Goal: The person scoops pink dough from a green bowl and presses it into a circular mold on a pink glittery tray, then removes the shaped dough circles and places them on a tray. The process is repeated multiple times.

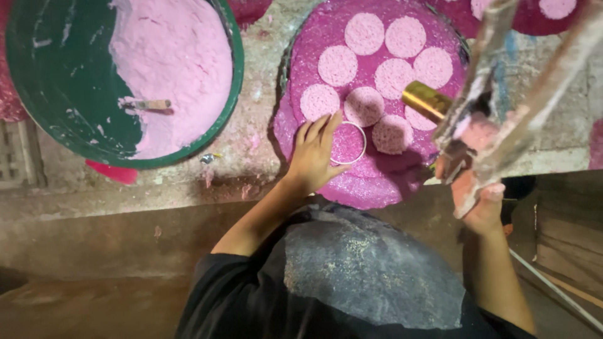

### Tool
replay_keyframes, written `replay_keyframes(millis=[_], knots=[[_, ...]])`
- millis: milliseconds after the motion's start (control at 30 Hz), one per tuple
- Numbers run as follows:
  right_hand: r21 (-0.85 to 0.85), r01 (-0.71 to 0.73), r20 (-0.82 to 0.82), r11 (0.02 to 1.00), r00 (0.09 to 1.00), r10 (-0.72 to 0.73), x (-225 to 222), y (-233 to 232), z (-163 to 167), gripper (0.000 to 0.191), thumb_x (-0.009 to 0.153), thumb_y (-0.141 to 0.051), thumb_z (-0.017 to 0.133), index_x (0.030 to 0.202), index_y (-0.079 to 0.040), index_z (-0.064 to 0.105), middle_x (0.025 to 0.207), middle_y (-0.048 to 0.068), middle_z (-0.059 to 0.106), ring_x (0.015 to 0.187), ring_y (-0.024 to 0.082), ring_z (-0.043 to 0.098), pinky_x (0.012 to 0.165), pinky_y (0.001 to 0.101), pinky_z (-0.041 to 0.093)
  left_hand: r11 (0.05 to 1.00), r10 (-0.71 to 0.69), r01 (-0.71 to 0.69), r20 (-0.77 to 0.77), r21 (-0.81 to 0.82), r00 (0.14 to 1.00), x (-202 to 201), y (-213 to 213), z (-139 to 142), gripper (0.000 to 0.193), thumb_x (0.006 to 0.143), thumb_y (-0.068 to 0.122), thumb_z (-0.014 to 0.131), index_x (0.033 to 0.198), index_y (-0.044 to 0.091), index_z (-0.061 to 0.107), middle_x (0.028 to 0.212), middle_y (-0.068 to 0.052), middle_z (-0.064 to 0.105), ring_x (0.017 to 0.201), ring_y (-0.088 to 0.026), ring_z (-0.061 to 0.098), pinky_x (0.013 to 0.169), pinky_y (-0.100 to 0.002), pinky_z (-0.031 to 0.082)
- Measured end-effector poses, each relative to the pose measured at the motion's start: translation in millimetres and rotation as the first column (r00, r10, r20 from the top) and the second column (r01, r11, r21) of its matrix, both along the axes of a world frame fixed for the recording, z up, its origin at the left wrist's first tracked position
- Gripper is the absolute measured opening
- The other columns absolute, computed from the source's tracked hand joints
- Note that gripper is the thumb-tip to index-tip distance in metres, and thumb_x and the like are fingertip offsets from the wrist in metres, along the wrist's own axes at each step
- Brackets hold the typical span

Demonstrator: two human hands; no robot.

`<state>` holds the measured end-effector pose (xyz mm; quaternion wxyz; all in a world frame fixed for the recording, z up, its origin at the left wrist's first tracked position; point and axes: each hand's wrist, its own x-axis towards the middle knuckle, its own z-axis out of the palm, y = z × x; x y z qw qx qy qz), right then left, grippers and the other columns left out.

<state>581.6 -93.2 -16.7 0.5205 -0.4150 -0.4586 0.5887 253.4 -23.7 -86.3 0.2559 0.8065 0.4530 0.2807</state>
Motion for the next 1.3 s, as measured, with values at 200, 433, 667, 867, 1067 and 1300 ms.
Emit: replay_keyframes(millis=[200, 433, 667, 867, 1067, 1300], knots=[[-0.307, -0.243, 0.233, 0.920, 0.918, 0.320, 3.5, 24.0, 1.7, 0.077, 0.096, -0.070, 0.050, 0.131, -0.002, 0.056, 0.102, 0.008, 0.061, 0.079, 0.017, 0.046, 0.069, 0.0302, 0.036, 0.844, 0.152, 0.413, 0.891, -0.342, 0.427, 1.0, 53.2, 18.7, 0.100, 0.091, 0.051, 0.079, 0.162, 0.001, 0.029, 0.163, -0.018, 0.040, 0.155, -0.031, 0.037, 0.133, -0.046, 0.025], [-0.772, -0.372, 0.243, 0.515, 0.577, 0.780, -10.7, 91.9, 46.4, 0.073, 0.102, -0.062, 0.032, 0.108, 0.002, 0.065, 0.086, 0.011, 0.065, 0.079, 0.023, 0.061, 0.070, 0.0399, 0.052, 0.717, 0.287, 0.657, 0.761, 0.233, -0.582, 28.4, 81.2, 30.8, 0.048, 0.111, 0.059, 0.051, 0.109, 0.012, 0.060, 0.100, -0.002, 0.064, 0.103, -0.018, 0.062, 0.113, -0.041, 0.044], [-0.656, -0.242, 0.676, 0.715, 0.231, 0.699, -72.3, 109.5, 71.4, 0.077, 0.094, -0.066, 0.028, 0.110, -0.003, 0.070, 0.079, 0.011, 0.070, 0.071, 0.023, 0.068, 0.066, 0.0392, 0.056, 0.851, 0.266, 0.506, 0.716, 0.139, -0.645, 1.0, 81.9, 13.9, 0.039, 0.105, 0.054, 0.051, 0.094, 0.018, 0.051, 0.083, 0.005, 0.050, 0.083, -0.013, 0.054, 0.098, -0.039, 0.052], [-0.697, -0.231, 0.663, 0.679, 0.154, 0.732, -82.8, 110.7, 77.2, 0.079, 0.097, -0.068, 0.029, 0.107, -0.002, 0.073, 0.078, 0.012, 0.071, 0.071, 0.024, 0.070, 0.069, 0.0406, 0.058, 0.877, 0.282, 0.472, 0.694, 0.094, -0.663, 7.8, 74.4, -3.0, 0.032, 0.103, 0.047, 0.053, 0.089, 0.019, 0.049, 0.080, 0.006, 0.049, 0.079, -0.012, 0.051, 0.092, -0.038, 0.053], [-0.589, -0.210, 0.795, 0.781, 0.028, 0.607, -78.9, 119.8, 93.5, 0.075, 0.098, -0.063, 0.034, 0.108, 0.000, 0.073, 0.075, 0.015, 0.072, 0.072, 0.026, 0.073, 0.072, 0.0432, 0.055, 0.890, 0.269, 0.449, 0.704, 0.080, -0.658, 30.2, 88.2, 5.1, 0.024, 0.101, 0.038, 0.050, 0.086, 0.020, 0.047, 0.077, 0.006, 0.047, 0.076, -0.012, 0.051, 0.089, -0.036, 0.052], [-0.425, -0.260, 0.859, 0.867, 0.185, 0.477, -93.7, 116.2, 67.2, 0.063, 0.103, -0.053, 0.045, 0.132, 0.001, 0.058, 0.076, 0.015, 0.070, 0.069, 0.026, 0.071, 0.066, 0.0427, 0.056, 0.926, 0.200, 0.378, 0.827, 0.016, -0.525, 1.8, 104.0, 32.1, 0.028, 0.101, 0.041, 0.048, 0.082, 0.021, 0.045, 0.068, 0.008, 0.041, 0.064, -0.010, 0.043, 0.078, -0.036, 0.052]])
